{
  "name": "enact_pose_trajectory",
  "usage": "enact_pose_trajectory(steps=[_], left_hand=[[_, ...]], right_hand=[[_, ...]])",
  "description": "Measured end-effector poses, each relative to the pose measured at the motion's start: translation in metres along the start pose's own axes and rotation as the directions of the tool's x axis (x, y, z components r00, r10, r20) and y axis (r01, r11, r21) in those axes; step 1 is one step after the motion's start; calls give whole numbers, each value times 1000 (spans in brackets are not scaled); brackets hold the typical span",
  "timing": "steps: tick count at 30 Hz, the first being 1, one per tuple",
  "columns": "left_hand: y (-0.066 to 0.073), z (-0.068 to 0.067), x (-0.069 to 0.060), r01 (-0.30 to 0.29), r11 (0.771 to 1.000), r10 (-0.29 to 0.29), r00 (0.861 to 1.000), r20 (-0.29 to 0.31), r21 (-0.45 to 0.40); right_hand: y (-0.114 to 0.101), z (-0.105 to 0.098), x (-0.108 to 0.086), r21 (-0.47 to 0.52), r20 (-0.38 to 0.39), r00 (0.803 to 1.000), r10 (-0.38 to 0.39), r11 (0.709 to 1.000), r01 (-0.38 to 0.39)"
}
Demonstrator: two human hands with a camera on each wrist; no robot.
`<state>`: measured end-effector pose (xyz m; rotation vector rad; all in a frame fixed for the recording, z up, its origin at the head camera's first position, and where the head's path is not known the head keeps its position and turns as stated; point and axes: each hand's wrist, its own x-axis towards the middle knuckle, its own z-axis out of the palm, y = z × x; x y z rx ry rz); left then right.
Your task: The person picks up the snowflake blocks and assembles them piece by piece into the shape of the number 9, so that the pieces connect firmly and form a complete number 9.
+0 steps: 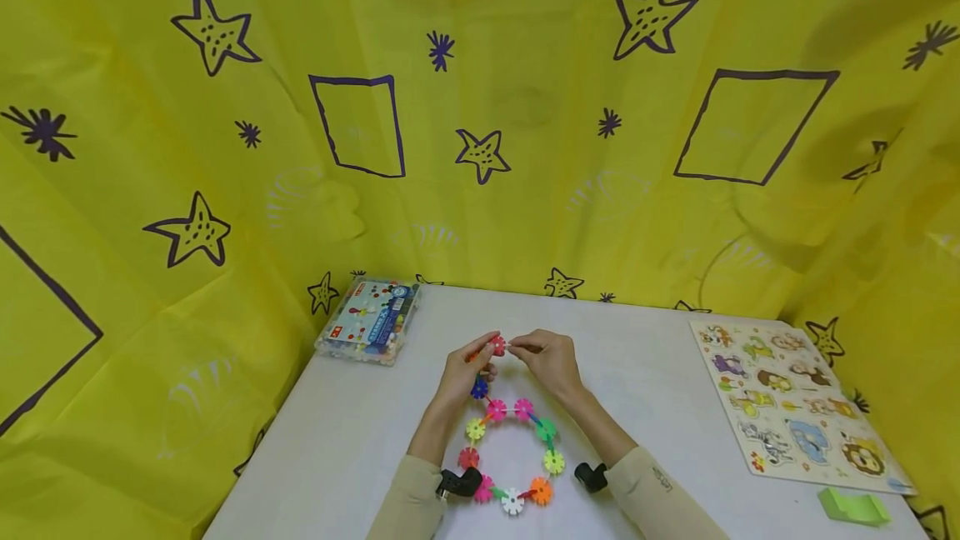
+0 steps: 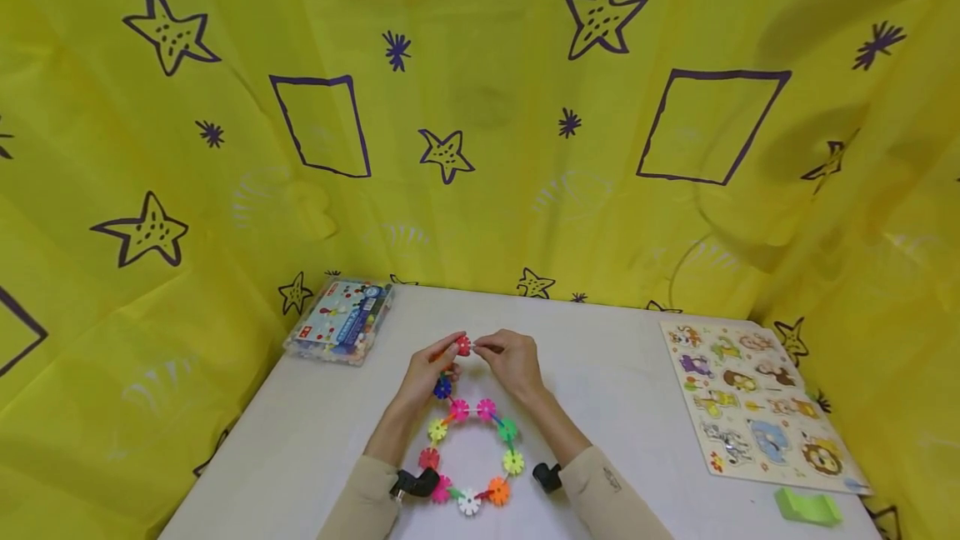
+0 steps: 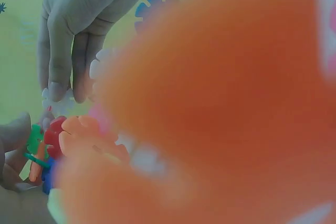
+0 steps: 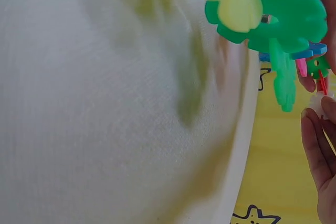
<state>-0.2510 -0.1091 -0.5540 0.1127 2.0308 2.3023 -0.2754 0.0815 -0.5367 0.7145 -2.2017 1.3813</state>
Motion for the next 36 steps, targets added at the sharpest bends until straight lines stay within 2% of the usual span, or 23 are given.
enact_pose_trajectory(steps=[6, 15, 22, 28, 31, 36], left_hand=[[0, 2, 0, 7, 1000, -7, 1000, -6, -21], [-2, 6, 1, -31, 999, 30, 999, -18, -11], [-1, 11, -2, -58, 998, 58, 998, 8, -4], [-2, 12, -2, -61, 998, 61, 996, 72, 7], [1, 11, -5, -33, 998, 28, 995, 101, 48], [7, 6, -16, 74, 992, -89, 986, 140, 105]], right_hand=[[-1, 1, 0, -19, -10, 1000, 0, 1000, 0], [-5, 0, -1, -70, -14, 999, -39, 997, 38], [-4, 0, -4, -118, -9, 998, -70, 991, 68], [-3, -4, -6, -112, -49, 998, -50, 993, 44], [-3, -8, -6, -102, -61, 998, -22, 995, 16], [0, -15, -9, -81, -82, 997, 13, 997, -20]])
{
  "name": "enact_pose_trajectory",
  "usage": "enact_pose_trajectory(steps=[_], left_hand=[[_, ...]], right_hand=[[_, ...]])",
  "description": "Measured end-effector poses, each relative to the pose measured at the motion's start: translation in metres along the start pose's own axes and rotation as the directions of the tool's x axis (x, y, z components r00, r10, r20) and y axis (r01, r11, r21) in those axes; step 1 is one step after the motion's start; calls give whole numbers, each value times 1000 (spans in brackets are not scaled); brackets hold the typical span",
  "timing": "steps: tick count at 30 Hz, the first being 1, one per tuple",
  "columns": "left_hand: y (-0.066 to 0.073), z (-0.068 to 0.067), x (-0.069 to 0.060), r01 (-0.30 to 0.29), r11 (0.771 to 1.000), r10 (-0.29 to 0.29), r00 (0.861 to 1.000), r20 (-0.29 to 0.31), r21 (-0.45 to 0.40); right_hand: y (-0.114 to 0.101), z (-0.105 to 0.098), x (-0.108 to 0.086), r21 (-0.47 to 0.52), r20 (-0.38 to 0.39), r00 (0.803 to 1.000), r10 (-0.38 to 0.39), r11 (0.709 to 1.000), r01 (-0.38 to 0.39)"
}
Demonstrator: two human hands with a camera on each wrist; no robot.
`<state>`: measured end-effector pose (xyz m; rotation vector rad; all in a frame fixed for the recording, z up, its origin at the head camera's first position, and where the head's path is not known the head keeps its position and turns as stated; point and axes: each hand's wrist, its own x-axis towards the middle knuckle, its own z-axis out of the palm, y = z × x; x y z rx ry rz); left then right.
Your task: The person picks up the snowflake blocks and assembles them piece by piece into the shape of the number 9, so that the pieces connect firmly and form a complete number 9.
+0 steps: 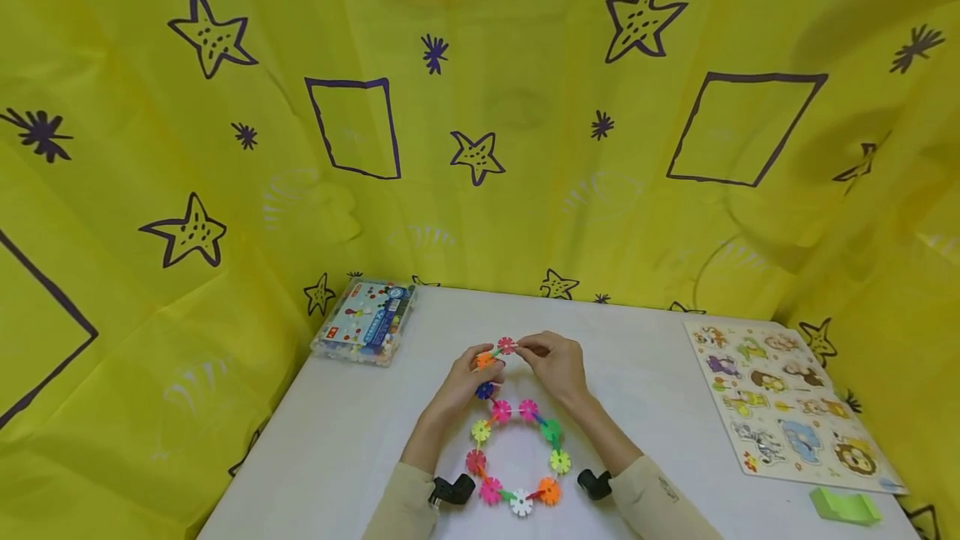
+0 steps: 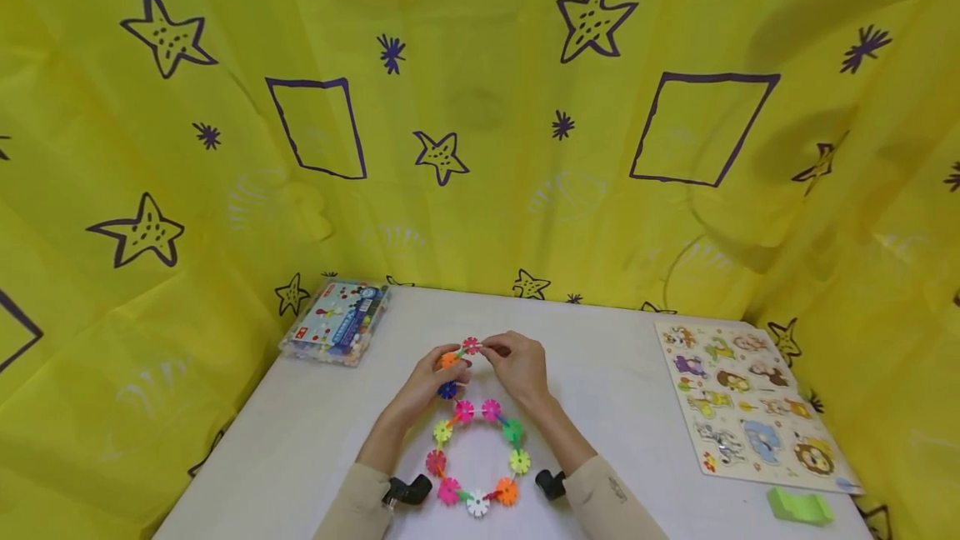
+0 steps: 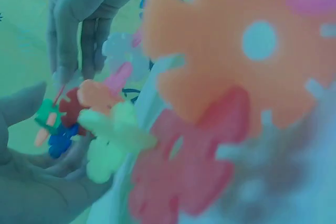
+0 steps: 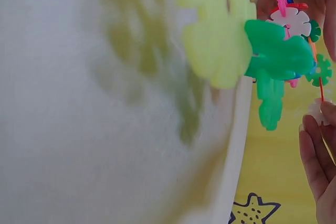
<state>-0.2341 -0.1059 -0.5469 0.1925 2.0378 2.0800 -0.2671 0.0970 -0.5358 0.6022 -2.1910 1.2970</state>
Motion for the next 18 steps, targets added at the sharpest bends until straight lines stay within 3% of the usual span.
enact_pose_trajectory(steps=[2, 5, 8, 10, 14, 15, 18], left_hand=[[1, -2, -7, 39, 999, -40, 999, 27, 17], [4, -5, -20, 86, 990, -92, 995, 49, 111], [6, -7, -35, 133, 958, -150, 988, 47, 255], [9, -6, -46, 139, 915, -167, 985, 42, 378], [11, -2, -66, 108, 854, -166, 984, 70, 508], [12, -1, -70, 100, 846, -164, 983, 77, 524], [11, 2, -82, 72, 859, -141, 985, 100, 507]], right_hand=[[2, -3, -1, -1, -9, 1000, 14, 1000, -14], [4, -7, -1, -23, -23, 999, 39, 999, -40], [3, -11, -2, -45, -38, 996, 76, 996, -78], [2, -14, -2, -52, -45, 993, 108, 993, -110], [0, -18, -3, -65, -46, 980, 191, 979, -194], [0, -19, -4, -67, -44, 977, 209, 975, -212], [-1, -23, -4, -74, -27, 967, 253, 964, -254]])
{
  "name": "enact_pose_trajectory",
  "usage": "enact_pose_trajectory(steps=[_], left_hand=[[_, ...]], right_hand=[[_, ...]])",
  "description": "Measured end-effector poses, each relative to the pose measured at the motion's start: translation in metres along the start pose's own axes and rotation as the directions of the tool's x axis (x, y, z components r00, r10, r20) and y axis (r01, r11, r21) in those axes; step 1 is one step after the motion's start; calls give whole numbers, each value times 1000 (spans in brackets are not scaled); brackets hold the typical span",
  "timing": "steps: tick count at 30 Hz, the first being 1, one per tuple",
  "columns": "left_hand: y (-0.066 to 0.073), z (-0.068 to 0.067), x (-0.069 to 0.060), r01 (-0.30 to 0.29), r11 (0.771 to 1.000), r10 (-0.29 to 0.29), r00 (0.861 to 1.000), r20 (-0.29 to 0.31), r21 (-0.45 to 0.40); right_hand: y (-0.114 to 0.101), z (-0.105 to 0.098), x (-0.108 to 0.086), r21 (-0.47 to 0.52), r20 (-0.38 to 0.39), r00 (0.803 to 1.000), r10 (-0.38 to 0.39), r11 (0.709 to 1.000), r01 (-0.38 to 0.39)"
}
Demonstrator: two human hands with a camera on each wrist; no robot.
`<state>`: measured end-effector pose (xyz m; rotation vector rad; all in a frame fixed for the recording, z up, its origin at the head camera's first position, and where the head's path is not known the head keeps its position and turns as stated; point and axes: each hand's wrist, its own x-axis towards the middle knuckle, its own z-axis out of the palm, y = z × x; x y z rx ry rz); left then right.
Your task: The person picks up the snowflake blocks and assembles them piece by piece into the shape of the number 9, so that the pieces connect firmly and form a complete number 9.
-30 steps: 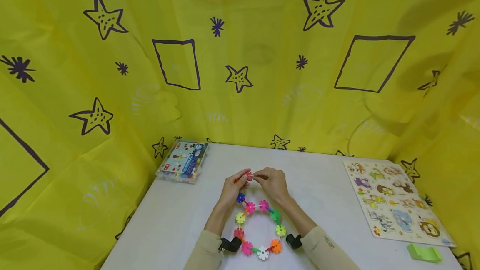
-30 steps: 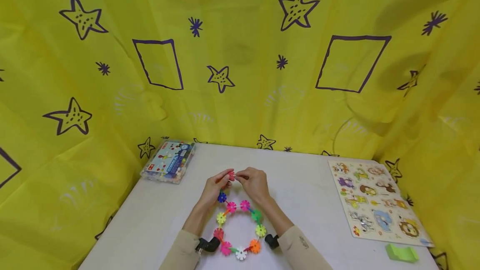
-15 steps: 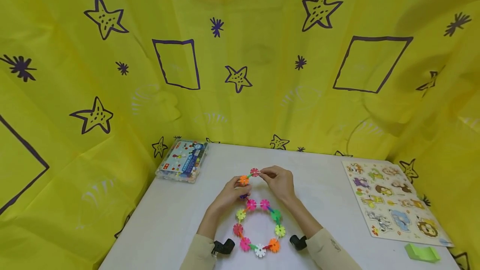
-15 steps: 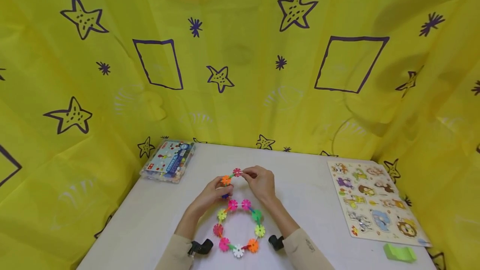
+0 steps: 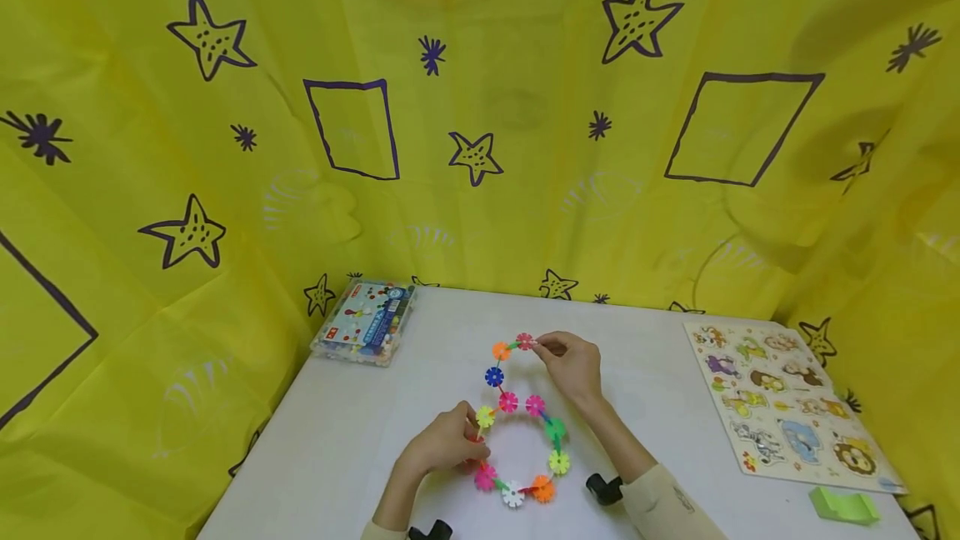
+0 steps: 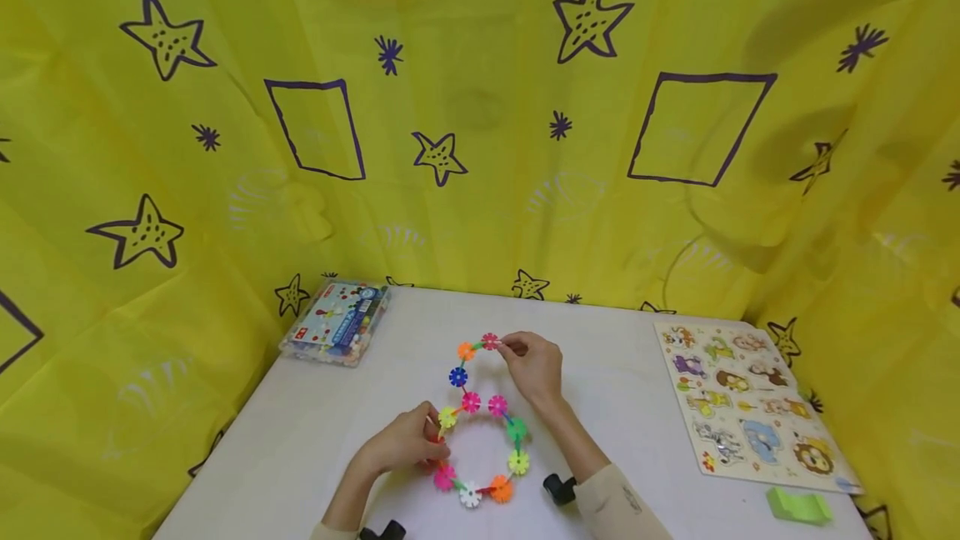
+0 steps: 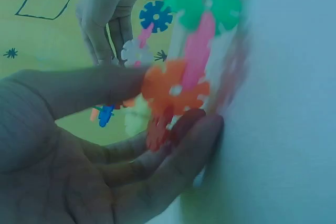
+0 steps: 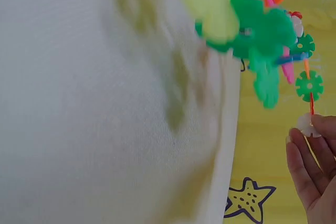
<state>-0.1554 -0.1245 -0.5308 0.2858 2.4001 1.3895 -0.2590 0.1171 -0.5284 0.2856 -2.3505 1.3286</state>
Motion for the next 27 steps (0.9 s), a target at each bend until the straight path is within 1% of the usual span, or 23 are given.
enact_pose_trajectory(steps=[2, 3, 6, 8, 12, 15, 18, 22, 25, 27], left_hand=[[-1, 3, -5, -27, 999, 27, 1000, -6, -41], [-2, 4, -6, -32, 997, 32, 999, -11, -77], [-6, 5, -6, -55, 986, 49, 998, -44, -159], [-8, 5, -5, -62, 986, 48, 994, -95, -157], [-13, -1, -1, -36, 994, 14, 979, -204, -107], [-15, -7, 0, -9, 993, -22, 968, -249, -122], [-15, -12, 3, 3, 982, -52, 965, -257, -190], [-12, -17, 5, -1, 961, -69, 967, -244, -275], [-9, -21, 7, -9, 961, -61, 968, -245, -276], [-7, -24, 9, -4, 961, -65, 968, -241, -276]], right_hand=[[-1, -3, -1, 5, 15, 1000, 20, 1000, -20], [-1, -5, -2, 4, 24, 999, 31, 1000, -31], [-2, -9, -2, 2, 44, 997, 62, 998, -62], [-3, -12, -3, 5, 48, 995, 90, 996, -91], [-4, -19, -5, 42, 57, 987, 153, 987, -156], [-3, -24, -6, 77, 71, 979, 191, 978, -196], [0, -29, -7, 99, 87, 971, 225, 967, -233], [2, -34, -8, 108, 120, 956, 267, 954, -280], [3, -37, -10, 120, 151, 943, 296, 941, -315], [4, -39, -11, 142, 165, 935, 313, 931, -336]])
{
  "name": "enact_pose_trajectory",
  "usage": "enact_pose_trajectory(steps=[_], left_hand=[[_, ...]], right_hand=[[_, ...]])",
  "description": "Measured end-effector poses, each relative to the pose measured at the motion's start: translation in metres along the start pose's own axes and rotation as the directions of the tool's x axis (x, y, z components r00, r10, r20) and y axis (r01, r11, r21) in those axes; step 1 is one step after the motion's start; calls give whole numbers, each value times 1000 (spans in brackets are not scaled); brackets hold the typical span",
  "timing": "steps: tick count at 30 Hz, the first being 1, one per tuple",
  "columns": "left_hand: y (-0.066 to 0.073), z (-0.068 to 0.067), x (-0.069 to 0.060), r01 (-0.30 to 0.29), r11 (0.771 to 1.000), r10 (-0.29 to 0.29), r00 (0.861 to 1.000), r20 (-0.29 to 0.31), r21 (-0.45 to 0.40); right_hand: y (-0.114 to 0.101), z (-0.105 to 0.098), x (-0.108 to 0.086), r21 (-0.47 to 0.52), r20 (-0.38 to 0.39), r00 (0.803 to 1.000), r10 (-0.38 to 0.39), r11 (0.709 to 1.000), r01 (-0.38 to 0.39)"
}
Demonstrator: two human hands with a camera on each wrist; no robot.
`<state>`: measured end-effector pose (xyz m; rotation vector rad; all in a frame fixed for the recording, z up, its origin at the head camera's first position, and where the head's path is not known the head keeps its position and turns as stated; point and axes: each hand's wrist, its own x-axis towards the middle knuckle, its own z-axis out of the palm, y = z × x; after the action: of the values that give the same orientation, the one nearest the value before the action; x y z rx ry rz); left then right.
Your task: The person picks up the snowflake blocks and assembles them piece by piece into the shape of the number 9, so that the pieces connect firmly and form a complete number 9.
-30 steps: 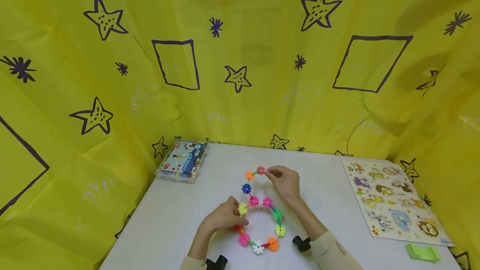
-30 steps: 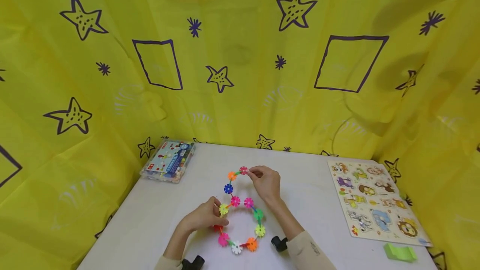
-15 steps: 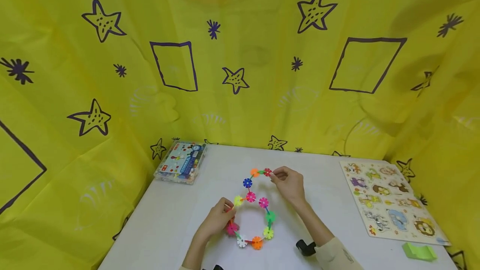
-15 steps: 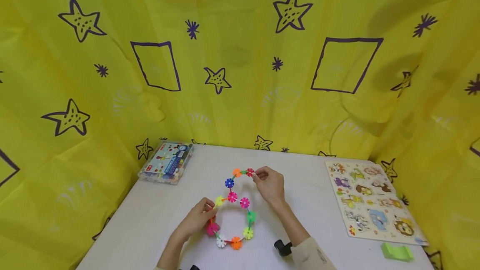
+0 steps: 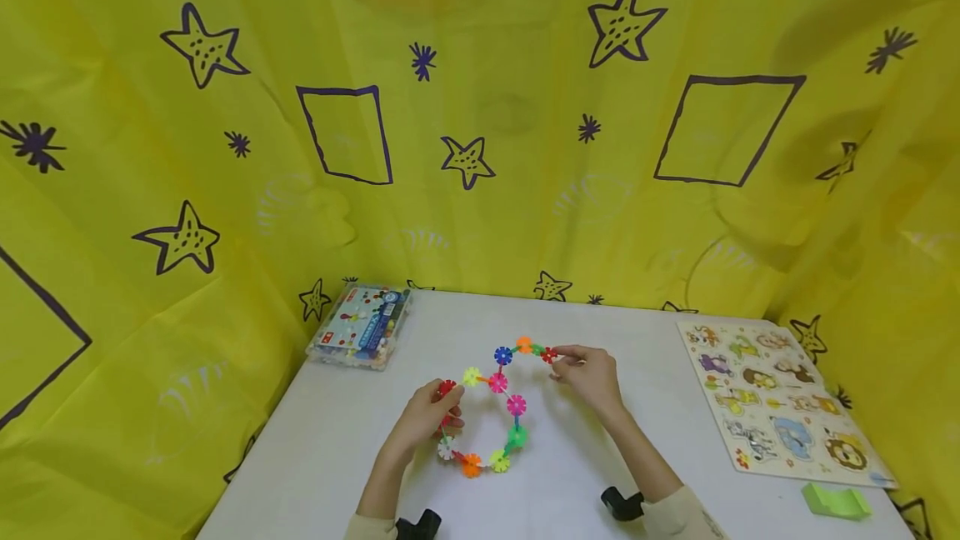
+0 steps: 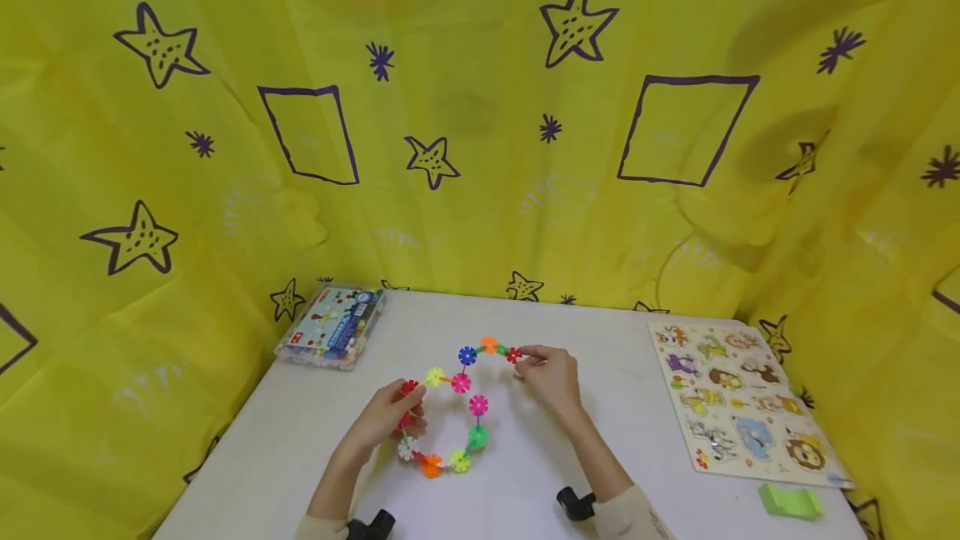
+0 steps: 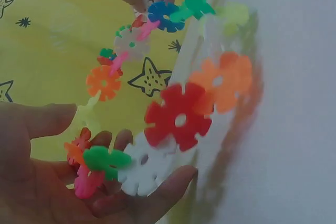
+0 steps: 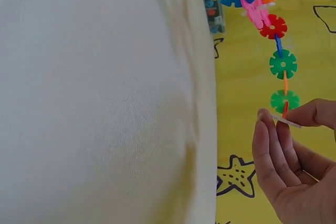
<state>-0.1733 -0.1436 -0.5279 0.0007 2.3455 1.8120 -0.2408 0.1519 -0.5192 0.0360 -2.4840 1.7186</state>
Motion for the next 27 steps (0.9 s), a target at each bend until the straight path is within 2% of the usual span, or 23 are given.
enact_pose_trajectory(steps=[9, 14, 20, 27], left_hand=[[16, -8, 15, 50, 998, -50, 999, 6, -34], [20, -13, 22, 22, 998, -22, 1000, -8, -53], [23, -16, 27, -28, 999, 27, 999, -29, -24], [23, -15, 37, -98, 987, 92, 994, -52, -126]], right_hand=[[4, -12, -2, 87, 18, 997, 74, 993, -75], [5, -18, -3, 145, 28, 993, 116, 982, -119], [6, -24, -5, 139, 51, 988, 146, 978, -152], [11, -30, -9, 223, 75, 980, 184, 955, -196]])
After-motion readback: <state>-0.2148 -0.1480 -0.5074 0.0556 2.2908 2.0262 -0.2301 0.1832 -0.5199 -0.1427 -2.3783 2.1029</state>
